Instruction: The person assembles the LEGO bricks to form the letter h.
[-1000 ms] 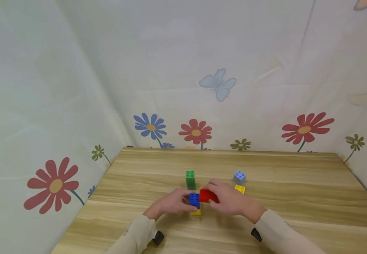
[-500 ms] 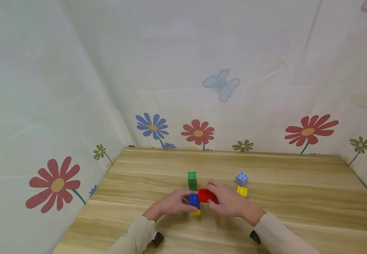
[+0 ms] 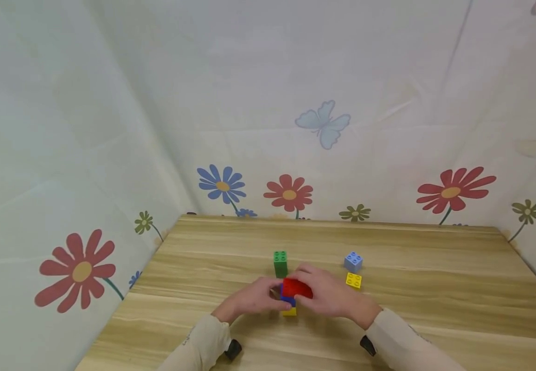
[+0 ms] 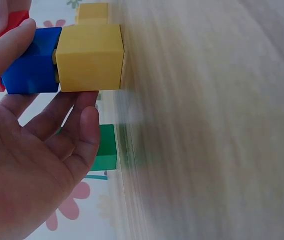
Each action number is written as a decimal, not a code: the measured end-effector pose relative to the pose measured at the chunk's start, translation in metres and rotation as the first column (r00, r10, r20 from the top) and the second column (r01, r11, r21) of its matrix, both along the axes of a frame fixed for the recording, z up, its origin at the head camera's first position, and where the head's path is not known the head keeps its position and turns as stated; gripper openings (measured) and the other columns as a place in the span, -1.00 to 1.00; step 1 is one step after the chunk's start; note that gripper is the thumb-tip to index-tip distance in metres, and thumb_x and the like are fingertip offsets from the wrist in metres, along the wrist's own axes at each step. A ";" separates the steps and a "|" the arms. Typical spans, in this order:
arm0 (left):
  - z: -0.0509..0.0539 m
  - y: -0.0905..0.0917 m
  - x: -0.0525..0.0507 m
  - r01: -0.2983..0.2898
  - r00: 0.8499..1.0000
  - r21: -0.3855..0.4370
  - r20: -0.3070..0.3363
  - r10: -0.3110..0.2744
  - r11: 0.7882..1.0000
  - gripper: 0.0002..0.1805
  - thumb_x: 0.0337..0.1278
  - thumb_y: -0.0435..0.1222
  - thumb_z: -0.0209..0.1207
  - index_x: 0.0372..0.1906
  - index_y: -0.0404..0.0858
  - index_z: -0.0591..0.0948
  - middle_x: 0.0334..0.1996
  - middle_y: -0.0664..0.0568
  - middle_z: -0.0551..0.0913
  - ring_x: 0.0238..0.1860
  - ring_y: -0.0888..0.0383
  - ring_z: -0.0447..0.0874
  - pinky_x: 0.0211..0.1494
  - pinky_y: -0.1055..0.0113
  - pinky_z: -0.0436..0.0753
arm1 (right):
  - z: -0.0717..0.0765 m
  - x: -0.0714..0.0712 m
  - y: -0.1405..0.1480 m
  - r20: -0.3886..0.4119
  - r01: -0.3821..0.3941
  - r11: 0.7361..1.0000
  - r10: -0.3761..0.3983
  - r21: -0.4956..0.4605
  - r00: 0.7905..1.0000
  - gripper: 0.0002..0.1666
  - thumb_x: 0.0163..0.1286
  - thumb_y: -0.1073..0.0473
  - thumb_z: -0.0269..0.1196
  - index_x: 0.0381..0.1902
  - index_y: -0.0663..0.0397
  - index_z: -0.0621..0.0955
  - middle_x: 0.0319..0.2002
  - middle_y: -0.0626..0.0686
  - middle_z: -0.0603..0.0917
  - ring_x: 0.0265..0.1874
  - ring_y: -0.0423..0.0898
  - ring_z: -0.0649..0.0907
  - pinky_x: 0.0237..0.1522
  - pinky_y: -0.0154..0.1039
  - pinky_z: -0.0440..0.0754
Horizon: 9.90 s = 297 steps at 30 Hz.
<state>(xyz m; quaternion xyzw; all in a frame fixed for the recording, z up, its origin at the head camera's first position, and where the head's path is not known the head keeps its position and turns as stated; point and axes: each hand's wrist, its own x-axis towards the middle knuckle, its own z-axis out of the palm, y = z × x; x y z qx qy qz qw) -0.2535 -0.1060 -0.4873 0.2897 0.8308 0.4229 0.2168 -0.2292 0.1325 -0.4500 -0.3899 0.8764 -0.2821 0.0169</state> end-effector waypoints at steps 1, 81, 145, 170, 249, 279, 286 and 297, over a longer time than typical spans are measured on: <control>0.000 0.000 0.000 0.000 1.000 0.002 0.000 0.000 1.000 -0.67 0.38 -0.24 0.40 0.18 -0.14 0.72 -0.07 0.26 0.74 -0.09 0.35 0.61 0.16 0.37 0.57 | 0.000 0.000 0.000 0.000 -0.001 1.000 0.001 0.001 1.000 -0.57 0.49 0.12 0.39 0.25 0.10 0.64 0.13 0.03 0.63 -0.03 -0.08 0.65 0.05 -0.15 0.73; -0.005 -0.004 0.013 -0.091 0.996 0.097 0.015 0.090 0.991 -0.73 0.42 -0.26 0.36 0.14 -0.14 0.73 -0.07 0.19 0.75 -0.05 0.33 0.62 0.07 0.40 0.64 | -0.005 0.002 -0.007 -0.022 0.017 0.998 -0.016 0.059 1.000 -0.52 0.50 0.04 0.40 0.26 0.13 0.65 0.08 0.05 0.74 -0.05 -0.08 0.67 0.03 -0.08 0.73; 0.014 -0.011 0.021 -0.110 0.993 -0.029 -0.047 0.109 0.993 -0.67 0.36 -0.27 0.41 0.14 -0.07 0.62 0.00 0.21 0.75 -0.01 0.30 0.65 0.12 0.33 0.64 | 0.014 -0.029 -0.012 0.143 0.197 0.974 -0.181 -0.111 0.973 -0.32 0.53 0.04 0.34 0.46 0.25 0.48 0.33 0.30 0.56 0.22 0.33 0.58 0.17 0.24 0.65; 0.029 -0.023 0.023 -0.078 0.991 -0.129 -0.119 0.063 0.989 -0.61 0.34 -0.32 0.41 0.20 -0.10 0.61 0.01 0.19 0.77 0.05 0.28 0.66 0.32 0.14 0.58 | -0.022 -0.073 -0.042 0.267 0.180 0.978 -0.146 -0.107 0.953 -0.42 0.48 0.21 0.39 0.36 0.31 0.51 0.18 0.24 0.66 0.13 0.22 0.63 0.17 0.11 0.67; 0.028 0.028 0.015 -0.026 0.852 -0.232 -0.514 -0.100 0.972 -0.57 0.44 -0.03 0.33 0.19 -0.19 0.63 -0.04 0.11 0.64 -0.16 0.34 0.55 -0.08 0.58 0.57 | -0.020 0.002 0.022 0.124 -0.002 0.993 0.016 -0.114 0.992 -0.60 0.42 0.18 0.46 0.13 0.21 0.67 -0.03 -0.04 0.75 -0.16 -0.26 0.65 -0.12 -0.24 0.72; 0.037 0.036 0.018 -0.055 0.850 -0.310 -0.513 -0.119 0.949 -0.59 0.40 -0.02 0.36 0.17 -0.16 0.67 -0.09 0.15 0.65 -0.19 0.34 0.55 -0.09 0.59 0.56 | -0.081 -0.038 0.041 0.071 -0.119 0.971 0.136 -0.208 0.988 -0.57 0.47 -0.04 0.43 0.18 -0.01 0.66 0.00 -0.16 0.75 -0.14 -0.28 0.69 -0.17 -0.28 0.73; 0.037 0.036 0.017 -0.047 0.849 -0.314 -0.512 -0.127 0.948 -0.59 0.40 -0.02 0.36 0.16 -0.17 0.67 -0.11 0.16 0.65 -0.21 0.35 0.54 -0.11 0.60 0.55 | -0.109 -0.055 0.048 0.157 -0.059 0.982 0.088 -0.178 0.984 -0.50 0.41 -0.24 0.43 0.21 -0.25 0.66 0.01 -0.32 0.71 -0.11 -0.30 0.69 -0.09 -0.28 0.73; 0.036 0.036 0.016 -0.047 0.854 -0.309 -0.506 -0.122 0.950 -0.59 0.41 -0.02 0.36 0.16 -0.17 0.67 -0.10 0.16 0.65 -0.21 0.35 0.53 -0.12 0.60 0.55 | -0.052 -0.020 0.035 0.135 -0.057 0.984 0.080 -0.167 0.988 -0.59 0.43 0.06 0.46 0.13 0.12 0.67 -0.03 -0.12 0.75 -0.16 -0.28 0.67 -0.17 -0.26 0.73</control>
